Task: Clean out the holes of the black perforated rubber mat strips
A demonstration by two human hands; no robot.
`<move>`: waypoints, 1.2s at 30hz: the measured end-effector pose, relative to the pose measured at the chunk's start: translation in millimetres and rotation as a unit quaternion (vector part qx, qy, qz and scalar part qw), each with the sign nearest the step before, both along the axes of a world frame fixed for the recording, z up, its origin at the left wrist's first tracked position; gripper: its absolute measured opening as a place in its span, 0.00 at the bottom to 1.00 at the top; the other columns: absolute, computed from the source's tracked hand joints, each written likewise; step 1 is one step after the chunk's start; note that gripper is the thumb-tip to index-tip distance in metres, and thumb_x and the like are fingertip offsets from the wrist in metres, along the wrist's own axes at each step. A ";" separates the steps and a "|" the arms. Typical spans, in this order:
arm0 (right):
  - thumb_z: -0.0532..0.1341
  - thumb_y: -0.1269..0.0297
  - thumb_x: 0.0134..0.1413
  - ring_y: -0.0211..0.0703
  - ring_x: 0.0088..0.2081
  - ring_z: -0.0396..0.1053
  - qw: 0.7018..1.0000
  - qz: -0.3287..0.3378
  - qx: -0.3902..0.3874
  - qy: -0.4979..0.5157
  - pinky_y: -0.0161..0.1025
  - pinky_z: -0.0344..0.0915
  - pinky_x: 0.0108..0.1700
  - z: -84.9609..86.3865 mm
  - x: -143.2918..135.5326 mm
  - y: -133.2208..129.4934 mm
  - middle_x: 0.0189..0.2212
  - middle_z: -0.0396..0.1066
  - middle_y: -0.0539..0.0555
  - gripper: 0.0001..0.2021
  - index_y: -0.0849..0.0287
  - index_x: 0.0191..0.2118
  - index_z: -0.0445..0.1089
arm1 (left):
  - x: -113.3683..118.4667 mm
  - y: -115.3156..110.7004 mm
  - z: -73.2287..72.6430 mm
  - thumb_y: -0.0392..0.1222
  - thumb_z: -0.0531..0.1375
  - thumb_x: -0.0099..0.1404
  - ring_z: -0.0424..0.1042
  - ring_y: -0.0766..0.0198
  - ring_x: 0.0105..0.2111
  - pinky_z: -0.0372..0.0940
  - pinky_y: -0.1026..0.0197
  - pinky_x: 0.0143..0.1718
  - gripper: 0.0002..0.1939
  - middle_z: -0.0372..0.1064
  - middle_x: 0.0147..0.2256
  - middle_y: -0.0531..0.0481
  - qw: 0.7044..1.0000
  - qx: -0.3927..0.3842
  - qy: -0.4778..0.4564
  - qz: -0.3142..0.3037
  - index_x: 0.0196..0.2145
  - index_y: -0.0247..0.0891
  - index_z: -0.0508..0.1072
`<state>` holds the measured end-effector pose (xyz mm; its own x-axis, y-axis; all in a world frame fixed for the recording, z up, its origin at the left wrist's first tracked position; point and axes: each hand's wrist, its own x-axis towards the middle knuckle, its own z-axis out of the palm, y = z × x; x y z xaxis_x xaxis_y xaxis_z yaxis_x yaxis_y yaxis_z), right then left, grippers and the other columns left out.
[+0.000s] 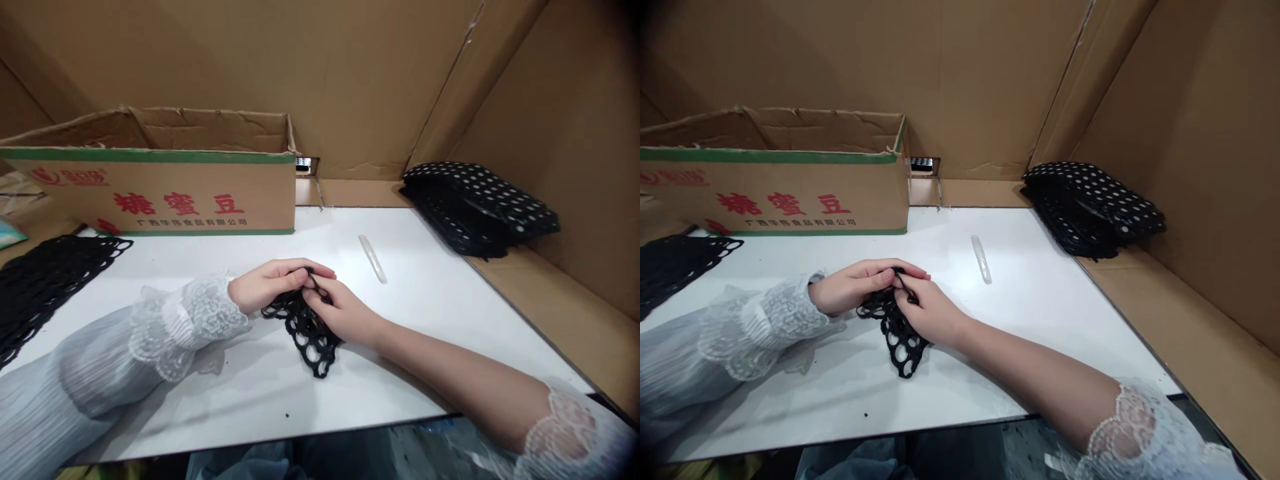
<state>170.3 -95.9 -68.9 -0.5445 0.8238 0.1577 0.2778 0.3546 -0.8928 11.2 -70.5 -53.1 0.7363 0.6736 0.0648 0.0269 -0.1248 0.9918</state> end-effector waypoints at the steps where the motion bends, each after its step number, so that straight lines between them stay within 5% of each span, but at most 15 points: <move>1: 0.47 0.67 0.56 0.32 0.22 0.51 1.000 0.003 -0.004 0.003 0.32 0.53 0.26 0.1 -0.2 -0.1 0.20 0.52 0.46 0.09 0.59 0.25 0.56 | -0.3 -0.5 -0.6 0.45 0.49 0.64 0.63 0.56 0.49 0.57 0.53 0.52 0.18 0.66 0.47 0.42 0.999 -0.044 -0.017 -0.005 0.46 0.35 0.68; 7: 0.48 0.66 0.56 0.33 0.27 0.56 0.999 -0.004 -0.021 0.034 0.33 0.56 0.31 1.7 0.8 -0.9 0.25 0.58 0.48 0.08 0.60 0.30 0.60 | 1.2 3.5 -2.9 0.44 0.52 0.62 0.68 0.57 0.44 0.62 0.55 0.47 0.15 0.69 0.44 0.40 0.983 -0.145 -0.077 0.084 0.40 0.32 0.71; 11: 0.47 0.68 0.56 0.31 0.24 0.56 0.996 0.020 -0.064 0.058 0.32 0.56 0.29 1.8 3.4 -3.0 0.25 0.60 0.48 0.09 0.60 0.32 0.63 | -20.8 26.7 21.4 0.41 0.48 0.64 0.72 0.60 0.35 0.66 0.53 0.42 0.14 0.72 0.32 0.43 0.933 -0.041 -0.077 0.349 0.33 0.30 0.69; 15: 0.47 0.65 0.57 0.30 0.22 0.57 0.988 0.028 -0.132 0.080 0.32 0.56 0.25 0.1 4.3 -1.2 0.25 0.61 0.48 0.10 0.60 0.34 0.63 | -71.6 47.8 69.4 0.44 0.48 0.65 0.69 0.66 0.32 0.64 0.55 0.39 0.13 0.66 0.27 0.54 0.803 0.205 -0.019 0.559 0.38 0.32 0.67; 18: 0.49 0.61 0.56 0.32 0.22 0.59 0.981 0.030 -0.166 0.100 0.31 0.56 0.25 0.4 5.0 2.2 0.22 0.59 0.47 0.09 0.60 0.36 0.61 | -105.9 64.9 98.4 0.50 0.41 0.67 0.64 0.65 0.43 0.57 0.56 0.47 0.20 0.63 0.40 0.54 0.565 0.468 0.193 0.651 0.45 0.37 0.64; 19: 0.50 0.59 0.55 0.32 0.22 0.59 0.981 0.031 -0.161 0.100 0.31 0.57 0.25 0.9 5.4 2.9 0.22 0.58 0.47 0.10 0.60 0.35 0.61 | -113.6 72.4 103.6 0.51 0.41 0.67 0.60 0.62 0.49 0.53 0.56 0.51 0.20 0.61 0.45 0.54 0.528 0.489 0.263 0.643 0.47 0.39 0.63; 23: 0.55 0.53 0.50 0.32 0.23 0.60 0.989 0.024 -0.115 0.087 0.31 0.57 0.26 2.6 7.2 4.6 0.21 0.59 0.47 0.14 0.61 0.29 0.60 | -121.6 98.7 101.9 0.59 0.46 0.61 0.48 0.43 0.55 0.45 0.37 0.52 0.27 0.55 0.51 0.50 0.599 0.350 0.438 0.572 0.45 0.37 0.69; 26: 0.56 0.52 0.49 0.33 0.23 0.60 0.987 0.014 -0.124 0.103 0.32 0.57 0.27 2.3 7.8 6.3 0.21 0.60 0.47 0.15 0.61 0.28 0.60 | -107.9 93.3 91.4 0.57 0.46 0.62 0.42 0.46 0.57 0.37 0.36 0.54 0.25 0.51 0.55 0.51 0.576 0.451 0.404 0.549 0.48 0.40 0.66; 29: 0.56 0.53 0.49 0.34 0.26 0.61 0.986 -0.003 -0.111 0.123 0.32 0.58 0.29 2.2 8.2 8.2 0.22 0.61 0.48 0.14 0.61 0.28 0.61 | -81.6 62.9 80.7 0.50 0.48 0.64 0.52 0.61 0.53 0.47 0.52 0.56 0.19 0.58 0.50 0.51 0.546 0.579 0.304 0.524 0.47 0.36 0.66; 31: 0.56 0.54 0.50 0.33 0.26 0.59 0.989 -0.005 -0.090 0.120 0.32 0.57 0.30 3.0 8.5 9.0 0.23 0.60 0.48 0.13 0.61 0.28 0.61 | -60.0 37.3 70.0 0.45 0.46 0.66 0.57 0.66 0.50 0.51 0.58 0.55 0.16 0.63 0.44 0.51 0.594 0.602 0.280 0.454 0.42 0.34 0.68; 34: 0.55 0.58 0.51 0.33 0.29 0.59 0.993 -0.003 -0.038 0.109 0.32 0.57 0.33 4.8 8.8 9.6 0.26 0.59 0.48 0.11 0.61 0.28 0.62 | -30.3 4.8 44.2 0.44 0.44 0.66 0.63 0.65 0.44 0.59 0.60 0.48 0.17 0.66 0.42 0.47 0.745 0.530 0.286 0.287 0.43 0.33 0.66; 36: 0.56 0.61 0.51 0.35 0.34 0.60 0.993 -0.005 -0.008 0.114 0.33 0.58 0.38 5.2 8.8 9.9 0.31 0.60 0.50 0.08 0.61 0.31 0.63 | -17.0 -8.9 23.7 0.48 0.47 0.64 0.61 0.61 0.49 0.57 0.58 0.50 0.22 0.61 0.50 0.44 0.814 0.446 0.307 0.210 0.52 0.33 0.59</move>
<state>179.2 -86.0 -63.7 -0.4884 0.8323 0.2622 0.0709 0.3373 -0.9387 -5.8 -79.4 -29.4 0.5316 0.7609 0.3720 0.7091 -0.6400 0.2959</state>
